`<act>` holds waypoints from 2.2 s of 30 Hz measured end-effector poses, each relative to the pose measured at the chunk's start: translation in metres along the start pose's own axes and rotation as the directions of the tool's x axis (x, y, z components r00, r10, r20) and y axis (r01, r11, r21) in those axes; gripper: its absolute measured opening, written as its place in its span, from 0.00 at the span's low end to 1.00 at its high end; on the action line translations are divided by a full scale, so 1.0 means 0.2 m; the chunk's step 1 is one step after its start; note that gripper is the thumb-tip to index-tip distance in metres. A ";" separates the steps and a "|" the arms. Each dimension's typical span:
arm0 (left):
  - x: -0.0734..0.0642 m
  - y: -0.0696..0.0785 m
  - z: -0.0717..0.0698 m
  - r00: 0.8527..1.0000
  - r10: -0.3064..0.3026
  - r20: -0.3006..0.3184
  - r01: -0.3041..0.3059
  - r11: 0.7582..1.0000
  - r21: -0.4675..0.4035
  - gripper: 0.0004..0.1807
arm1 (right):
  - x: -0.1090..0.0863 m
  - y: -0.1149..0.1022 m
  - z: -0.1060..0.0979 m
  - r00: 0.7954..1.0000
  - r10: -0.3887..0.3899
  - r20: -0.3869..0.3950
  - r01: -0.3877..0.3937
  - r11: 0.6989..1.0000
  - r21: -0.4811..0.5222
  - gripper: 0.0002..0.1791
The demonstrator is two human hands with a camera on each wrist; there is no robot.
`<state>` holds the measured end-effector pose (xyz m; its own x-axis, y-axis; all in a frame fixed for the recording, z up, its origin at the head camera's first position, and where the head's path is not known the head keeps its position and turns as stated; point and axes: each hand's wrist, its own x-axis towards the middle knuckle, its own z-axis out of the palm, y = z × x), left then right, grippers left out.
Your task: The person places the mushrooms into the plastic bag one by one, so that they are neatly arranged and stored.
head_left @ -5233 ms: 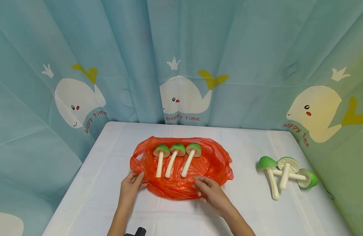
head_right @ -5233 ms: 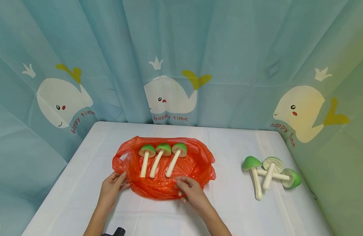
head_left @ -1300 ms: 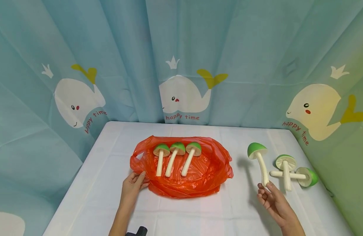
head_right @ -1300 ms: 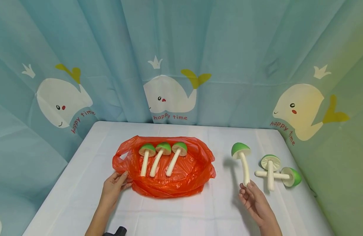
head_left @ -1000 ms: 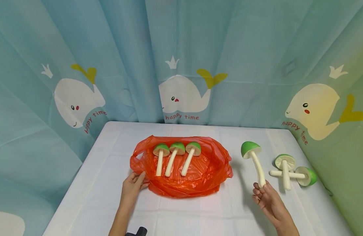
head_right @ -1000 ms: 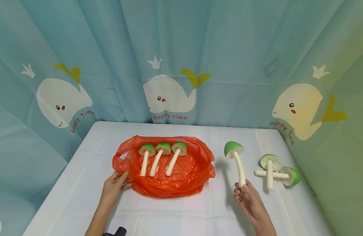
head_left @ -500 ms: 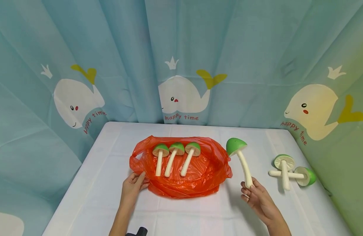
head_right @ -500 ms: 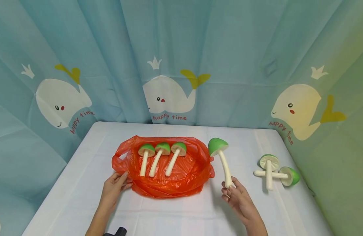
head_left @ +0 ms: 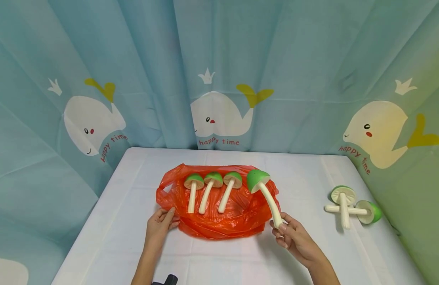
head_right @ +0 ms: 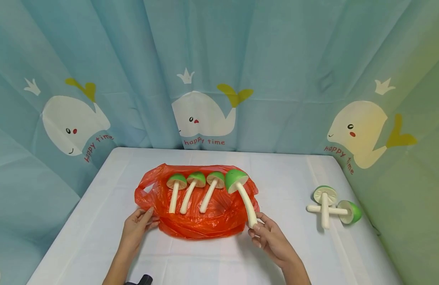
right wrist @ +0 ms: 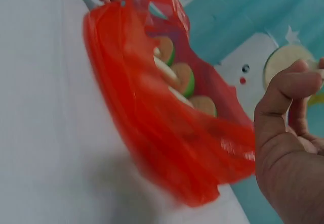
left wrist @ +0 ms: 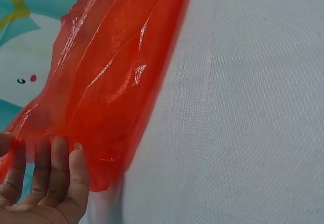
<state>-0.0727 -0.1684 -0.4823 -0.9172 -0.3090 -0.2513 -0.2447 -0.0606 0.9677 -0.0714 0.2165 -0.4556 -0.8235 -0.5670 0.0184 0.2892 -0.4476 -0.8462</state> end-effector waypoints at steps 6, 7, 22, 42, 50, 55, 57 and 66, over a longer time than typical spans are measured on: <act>0.00 -0.01 0.00 1.000 0.006 0.002 -0.006 1.000 -0.013 0.19 | 0.07 0.02 0.08 0.996 0.090 -0.023 -0.090 0.996 0.010 0.10; 0.00 -0.01 -0.01 1.000 0.005 0.002 -0.005 1.000 -0.013 0.19 | 0.08 0.03 0.09 0.995 0.098 -0.028 -0.098 0.995 0.016 0.10; -0.01 -0.01 -0.01 1.000 0.011 -0.001 -0.011 1.000 -0.021 0.18 | 0.24 0.06 0.24 0.946 0.195 -0.258 -0.162 0.976 0.142 0.14; -0.02 -0.01 0.00 1.000 0.016 -0.009 -0.016 1.000 0.011 0.20 | 0.29 0.09 0.29 0.918 0.247 -0.311 -0.187 0.960 0.210 0.10; -0.02 0.00 0.01 1.000 0.006 -0.004 -0.005 1.000 0.019 0.20 | 0.37 0.07 0.29 0.881 0.256 -0.398 -0.156 0.951 0.266 0.10; -0.02 -0.01 0.01 1.000 0.005 0.000 -0.005 1.000 0.012 0.20 | 0.42 0.07 0.29 0.850 0.249 -0.464 -0.119 0.949 0.291 0.10; -0.02 -0.01 0.01 1.000 0.004 -0.001 -0.004 1.000 0.009 0.20 | 0.44 0.08 0.29 0.839 0.244 -0.486 -0.101 0.948 0.301 0.10; -0.02 -0.02 0.00 1.000 0.007 -0.006 -0.006 1.000 0.012 0.20 | 0.52 0.13 0.26 0.800 0.180 -0.572 -0.042 0.968 0.246 0.08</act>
<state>-0.0682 -0.1669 -0.4842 -0.9170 -0.3149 -0.2449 -0.2425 -0.0474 0.9690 -0.1239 0.1104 -0.4487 -0.8859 -0.1387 -0.4427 0.4351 -0.5796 -0.6890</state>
